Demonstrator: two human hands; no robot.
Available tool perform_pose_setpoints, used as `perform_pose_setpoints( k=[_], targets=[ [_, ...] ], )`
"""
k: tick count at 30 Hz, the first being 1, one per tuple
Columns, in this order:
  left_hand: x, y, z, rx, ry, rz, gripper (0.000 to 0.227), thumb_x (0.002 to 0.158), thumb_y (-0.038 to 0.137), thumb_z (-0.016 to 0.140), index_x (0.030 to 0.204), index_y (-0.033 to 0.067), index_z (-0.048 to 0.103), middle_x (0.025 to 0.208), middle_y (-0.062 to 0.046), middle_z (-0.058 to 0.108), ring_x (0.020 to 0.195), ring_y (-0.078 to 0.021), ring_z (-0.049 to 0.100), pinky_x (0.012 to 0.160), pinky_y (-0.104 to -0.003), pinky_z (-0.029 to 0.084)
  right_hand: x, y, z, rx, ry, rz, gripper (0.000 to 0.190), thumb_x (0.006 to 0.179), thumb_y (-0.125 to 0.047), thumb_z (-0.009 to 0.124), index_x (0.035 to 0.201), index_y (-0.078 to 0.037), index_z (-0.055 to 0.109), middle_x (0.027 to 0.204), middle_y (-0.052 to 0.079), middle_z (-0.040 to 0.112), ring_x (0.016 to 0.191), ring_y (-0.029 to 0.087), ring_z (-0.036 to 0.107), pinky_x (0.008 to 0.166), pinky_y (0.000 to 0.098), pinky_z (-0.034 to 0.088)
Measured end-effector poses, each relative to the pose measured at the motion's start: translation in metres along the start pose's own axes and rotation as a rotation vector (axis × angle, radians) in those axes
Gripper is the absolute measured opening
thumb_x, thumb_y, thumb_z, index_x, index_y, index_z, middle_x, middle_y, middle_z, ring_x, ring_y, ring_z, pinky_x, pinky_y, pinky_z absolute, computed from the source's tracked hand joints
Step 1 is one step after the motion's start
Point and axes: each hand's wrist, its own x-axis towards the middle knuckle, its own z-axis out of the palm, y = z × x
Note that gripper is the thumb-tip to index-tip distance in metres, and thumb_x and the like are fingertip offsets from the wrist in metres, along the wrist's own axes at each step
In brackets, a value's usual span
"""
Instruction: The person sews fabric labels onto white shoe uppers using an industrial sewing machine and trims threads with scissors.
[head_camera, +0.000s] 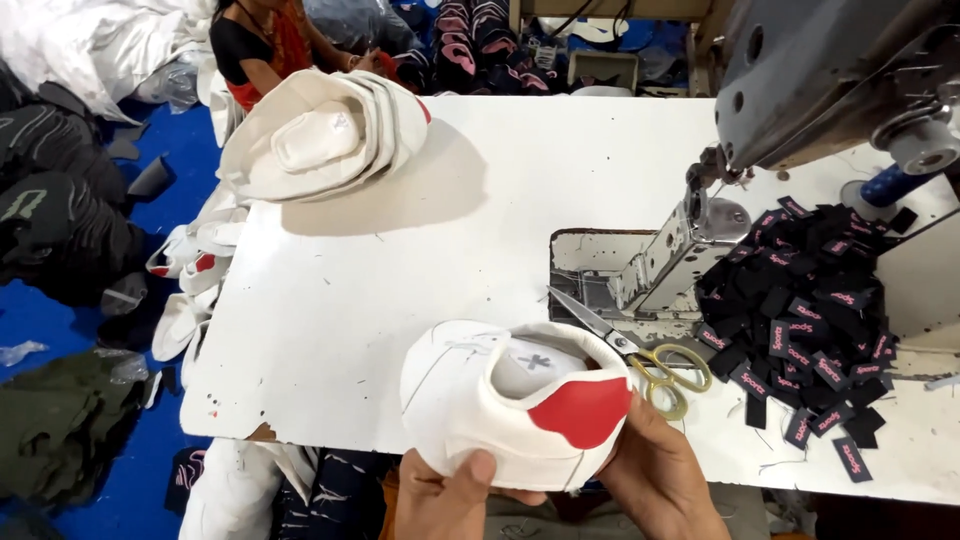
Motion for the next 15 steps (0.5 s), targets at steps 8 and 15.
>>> perform_pose_setpoints(
  k=[8, 15],
  targets=[
    [0.001, 0.004, 0.007, 0.002, 0.099, -0.120, 0.060, 0.086, 0.028, 0.074, 0.130, -0.0109, 0.062, 0.109, -0.027, 0.078, 0.091, -0.0341, 0.081, 0.059, -0.040, 0.069, 0.002, -0.001, -0.004, 0.097, -0.009, 0.007, 0.070, 0.080, -0.023, 0.077, 0.142, -0.002, 0.052, 0.135, 0.013, 0.064, 0.123, 0.028, 0.062, 0.105, 0.0506, 0.048],
    [-0.001, -0.032, -0.041, -0.101, 0.075, -0.043, 0.076, 0.088, 0.040, 0.078, 0.137, -0.0112, 0.053, 0.120, -0.019, 0.076, 0.107, -0.0302, 0.074, 0.087, -0.046, 0.061, -0.002, 0.002, -0.011, 0.041, 0.009, -0.050, 0.069, 0.083, -0.035, 0.070, 0.141, -0.003, 0.052, 0.133, 0.013, 0.065, 0.120, 0.027, 0.063, 0.100, 0.0490, 0.050]
  ],
)
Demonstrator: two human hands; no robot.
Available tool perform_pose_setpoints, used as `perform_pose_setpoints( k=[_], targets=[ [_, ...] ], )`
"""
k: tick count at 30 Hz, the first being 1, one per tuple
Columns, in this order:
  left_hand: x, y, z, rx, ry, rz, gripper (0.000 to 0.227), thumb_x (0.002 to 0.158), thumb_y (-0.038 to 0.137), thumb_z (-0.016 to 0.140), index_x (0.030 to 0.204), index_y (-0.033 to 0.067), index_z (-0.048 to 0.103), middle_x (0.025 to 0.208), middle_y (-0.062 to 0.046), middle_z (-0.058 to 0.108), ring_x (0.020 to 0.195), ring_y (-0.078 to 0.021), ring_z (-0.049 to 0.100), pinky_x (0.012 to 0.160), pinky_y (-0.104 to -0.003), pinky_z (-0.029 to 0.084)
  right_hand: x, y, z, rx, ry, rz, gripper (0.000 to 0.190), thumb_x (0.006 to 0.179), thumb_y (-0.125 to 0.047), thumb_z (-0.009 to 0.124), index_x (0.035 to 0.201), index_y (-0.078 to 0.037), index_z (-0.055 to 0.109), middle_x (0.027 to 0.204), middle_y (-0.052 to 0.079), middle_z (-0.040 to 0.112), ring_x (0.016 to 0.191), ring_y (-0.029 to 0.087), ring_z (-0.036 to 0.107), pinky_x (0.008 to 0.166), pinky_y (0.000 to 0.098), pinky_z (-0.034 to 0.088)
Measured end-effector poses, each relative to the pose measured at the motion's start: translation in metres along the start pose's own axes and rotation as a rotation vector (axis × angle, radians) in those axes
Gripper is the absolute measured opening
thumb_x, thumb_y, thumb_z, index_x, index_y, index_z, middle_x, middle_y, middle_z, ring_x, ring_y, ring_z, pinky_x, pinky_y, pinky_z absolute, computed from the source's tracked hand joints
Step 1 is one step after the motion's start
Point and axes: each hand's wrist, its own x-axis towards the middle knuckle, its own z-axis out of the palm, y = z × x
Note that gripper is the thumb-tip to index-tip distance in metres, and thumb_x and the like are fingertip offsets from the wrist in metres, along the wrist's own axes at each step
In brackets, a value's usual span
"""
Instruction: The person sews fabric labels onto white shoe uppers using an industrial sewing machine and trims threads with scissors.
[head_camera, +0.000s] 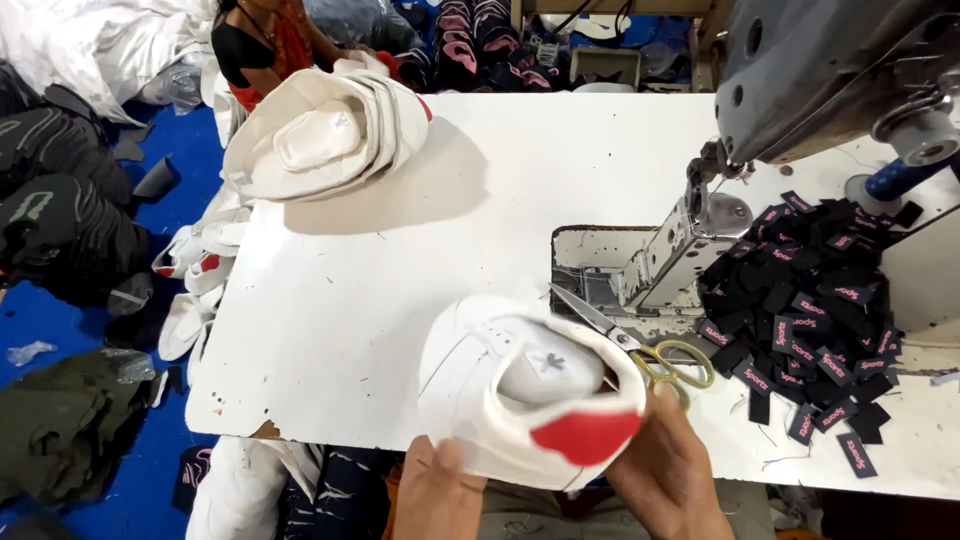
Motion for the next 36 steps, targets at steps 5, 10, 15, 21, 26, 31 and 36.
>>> perform_pose_setpoints(
  k=[5, 10, 15, 21, 26, 31, 36],
  targets=[
    [0.011, 0.008, -0.014, -0.075, -0.055, -0.109, 0.100, 0.084, 0.059, 0.079, 0.140, -0.0181, 0.051, 0.102, -0.023, 0.070, 0.100, -0.0342, 0.070, 0.087, -0.046, 0.057, 0.006, 0.003, -0.044, -0.064, -0.198, -0.116, 0.082, 0.097, -0.036, 0.077, 0.150, 0.013, 0.037, 0.099, 0.023, 0.042, 0.094, 0.041, 0.045, 0.084, 0.0546, 0.041],
    [0.022, 0.029, 0.007, 0.298, 0.150, -0.161, 0.095, 0.066, 0.029, 0.087, 0.145, -0.0038, 0.045, 0.135, -0.024, 0.063, 0.131, -0.0323, 0.058, 0.111, -0.046, 0.041, -0.019, -0.017, 0.023, -0.591, -0.138, -0.209, 0.124, 0.058, -0.037, 0.088, 0.160, -0.002, 0.026, 0.143, 0.021, 0.059, 0.131, 0.034, 0.058, 0.108, 0.0486, 0.044],
    [0.024, 0.032, 0.011, 0.261, 0.077, -0.157, 0.092, 0.068, 0.014, 0.080, 0.148, -0.0016, 0.039, 0.139, -0.022, 0.056, 0.135, -0.0337, 0.053, 0.113, -0.049, 0.038, -0.018, -0.017, 0.026, -0.610, -0.090, -0.176, 0.121, 0.058, -0.021, 0.086, 0.160, -0.004, 0.024, 0.143, 0.024, 0.059, 0.133, 0.035, 0.058, 0.111, 0.0495, 0.042],
    [0.028, 0.026, 0.010, 0.250, 0.093, -0.152, 0.090, 0.066, 0.007, 0.074, 0.149, -0.0016, 0.039, 0.138, -0.024, 0.056, 0.134, -0.0333, 0.053, 0.113, -0.048, 0.036, -0.017, -0.015, 0.027, -0.566, -0.136, -0.213, 0.120, 0.059, -0.014, 0.086, 0.161, -0.004, 0.024, 0.145, 0.021, 0.057, 0.134, 0.035, 0.056, 0.111, 0.0515, 0.042],
    [0.029, 0.024, 0.013, 0.221, 0.081, -0.146, 0.093, 0.064, 0.005, 0.073, 0.150, -0.0003, 0.037, 0.138, -0.022, 0.055, 0.135, -0.0333, 0.052, 0.114, -0.047, 0.036, -0.016, -0.015, 0.020, -0.551, -0.109, -0.196, 0.124, 0.056, -0.010, 0.088, 0.162, -0.008, 0.024, 0.143, 0.025, 0.058, 0.132, 0.036, 0.058, 0.111, 0.0529, 0.043],
    [0.029, 0.024, 0.014, 0.201, 0.041, -0.135, 0.103, 0.058, 0.001, 0.071, 0.154, -0.0003, 0.033, 0.143, -0.021, 0.054, 0.138, -0.0338, 0.051, 0.117, -0.048, 0.034, -0.011, -0.011, 0.001, -0.575, -0.099, -0.217, 0.131, 0.048, -0.004, 0.088, 0.162, -0.010, 0.024, 0.142, 0.022, 0.058, 0.128, 0.038, 0.059, 0.102, 0.0558, 0.049],
    [0.029, 0.022, 0.004, 0.212, 0.059, -0.206, 0.103, 0.055, -0.005, 0.069, 0.152, 0.0024, 0.034, 0.141, -0.022, 0.055, 0.137, -0.0335, 0.053, 0.117, -0.052, 0.039, -0.009, -0.009, -0.023, -0.536, -0.153, -0.200, 0.123, 0.049, 0.005, 0.086, 0.156, -0.006, 0.027, 0.141, 0.021, 0.057, 0.126, 0.036, 0.060, 0.100, 0.0560, 0.053]
  ],
)
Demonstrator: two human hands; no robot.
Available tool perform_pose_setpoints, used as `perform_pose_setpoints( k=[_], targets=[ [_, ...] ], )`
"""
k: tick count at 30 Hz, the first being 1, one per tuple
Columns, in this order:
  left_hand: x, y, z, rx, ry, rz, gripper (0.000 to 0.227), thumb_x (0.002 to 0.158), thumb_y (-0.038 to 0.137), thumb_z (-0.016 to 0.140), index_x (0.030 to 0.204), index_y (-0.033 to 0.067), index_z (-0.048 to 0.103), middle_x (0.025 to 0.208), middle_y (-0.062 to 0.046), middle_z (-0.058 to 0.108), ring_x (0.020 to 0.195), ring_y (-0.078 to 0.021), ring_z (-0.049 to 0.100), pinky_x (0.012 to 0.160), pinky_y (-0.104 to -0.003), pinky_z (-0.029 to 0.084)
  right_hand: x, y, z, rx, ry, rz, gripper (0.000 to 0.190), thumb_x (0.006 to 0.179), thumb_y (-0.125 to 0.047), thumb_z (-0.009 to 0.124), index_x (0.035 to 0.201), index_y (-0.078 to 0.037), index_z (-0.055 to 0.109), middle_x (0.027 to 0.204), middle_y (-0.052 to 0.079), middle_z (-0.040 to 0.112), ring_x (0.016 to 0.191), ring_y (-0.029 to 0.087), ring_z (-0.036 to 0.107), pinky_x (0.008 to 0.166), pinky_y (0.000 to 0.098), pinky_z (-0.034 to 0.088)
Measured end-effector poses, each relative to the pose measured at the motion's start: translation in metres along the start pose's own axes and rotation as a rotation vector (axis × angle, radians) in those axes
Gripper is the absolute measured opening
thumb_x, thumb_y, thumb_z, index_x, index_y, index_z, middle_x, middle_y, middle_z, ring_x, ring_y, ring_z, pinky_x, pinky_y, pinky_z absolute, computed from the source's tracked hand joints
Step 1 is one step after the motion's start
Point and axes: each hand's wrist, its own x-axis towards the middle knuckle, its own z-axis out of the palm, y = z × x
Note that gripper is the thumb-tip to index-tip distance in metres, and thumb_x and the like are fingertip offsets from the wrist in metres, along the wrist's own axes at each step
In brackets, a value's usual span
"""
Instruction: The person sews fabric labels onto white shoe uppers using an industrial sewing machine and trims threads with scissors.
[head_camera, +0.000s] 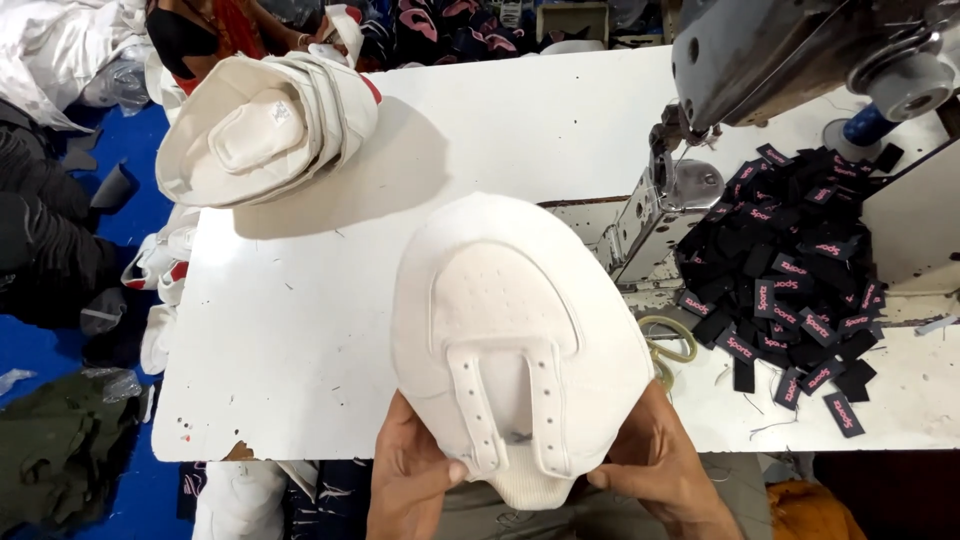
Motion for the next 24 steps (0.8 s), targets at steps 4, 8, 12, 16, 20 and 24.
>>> perform_pose_setpoints(
  k=[4, 8, 12, 16, 20, 24],
  targets=[
    [0.000, -0.007, -0.007, -0.040, -0.084, 0.067, 0.101, 0.057, -0.009, 0.067, 0.152, -0.0002, 0.034, 0.141, -0.022, 0.054, 0.136, -0.0350, 0.053, 0.115, -0.054, 0.041, 0.000, 0.004, -0.005, 0.001, 0.026, 0.061, 0.118, 0.049, 0.009, 0.085, 0.153, -0.006, 0.033, 0.137, 0.022, 0.060, 0.123, 0.038, 0.063, 0.100, 0.0558, 0.055],
    [-0.001, -0.004, -0.003, -0.020, -0.083, 0.071, 0.101, 0.057, -0.011, 0.066, 0.152, 0.0017, 0.033, 0.143, -0.019, 0.054, 0.136, -0.0324, 0.054, 0.115, -0.052, 0.042, 0.004, 0.008, -0.007, 0.025, 0.021, 0.040, 0.119, 0.046, 0.008, 0.086, 0.152, -0.005, 0.034, 0.136, 0.021, 0.060, 0.123, 0.038, 0.063, 0.100, 0.0571, 0.055],
    [-0.002, -0.005, -0.003, 0.007, -0.078, 0.061, 0.102, 0.058, -0.010, 0.068, 0.153, 0.0026, 0.032, 0.142, -0.018, 0.054, 0.135, -0.0318, 0.054, 0.114, -0.051, 0.043, 0.005, 0.013, -0.014, 0.044, 0.053, 0.062, 0.116, 0.044, 0.007, 0.086, 0.149, -0.004, 0.038, 0.133, 0.021, 0.061, 0.121, 0.038, 0.063, 0.097, 0.0587, 0.056],
    [-0.002, -0.005, -0.003, 0.015, -0.064, 0.050, 0.104, 0.058, -0.008, 0.069, 0.154, 0.0026, 0.032, 0.143, -0.018, 0.055, 0.135, -0.0315, 0.055, 0.114, -0.050, 0.043, 0.006, 0.016, -0.016, 0.005, 0.066, 0.067, 0.113, 0.044, 0.007, 0.086, 0.147, -0.003, 0.041, 0.129, 0.024, 0.065, 0.120, 0.040, 0.065, 0.100, 0.0560, 0.056],
    [0.000, -0.003, -0.002, 0.012, -0.065, 0.028, 0.104, 0.058, -0.007, 0.069, 0.154, 0.0022, 0.032, 0.142, -0.018, 0.055, 0.135, -0.0318, 0.054, 0.114, -0.050, 0.043, 0.006, 0.013, -0.012, 0.011, 0.080, 0.090, 0.115, 0.043, 0.007, 0.086, 0.148, -0.003, 0.041, 0.123, 0.026, 0.067, 0.114, 0.042, 0.066, 0.095, 0.0596, 0.059],
    [0.000, 0.000, 0.003, 0.008, -0.080, 0.051, 0.102, 0.059, -0.004, 0.072, 0.153, -0.0002, 0.032, 0.143, -0.020, 0.054, 0.137, -0.0319, 0.052, 0.116, -0.048, 0.038, 0.007, 0.008, -0.006, 0.034, 0.063, 0.071, 0.118, 0.043, 0.008, 0.086, 0.151, -0.006, 0.038, 0.128, 0.023, 0.065, 0.116, 0.039, 0.065, 0.094, 0.0574, 0.058]
  ],
)
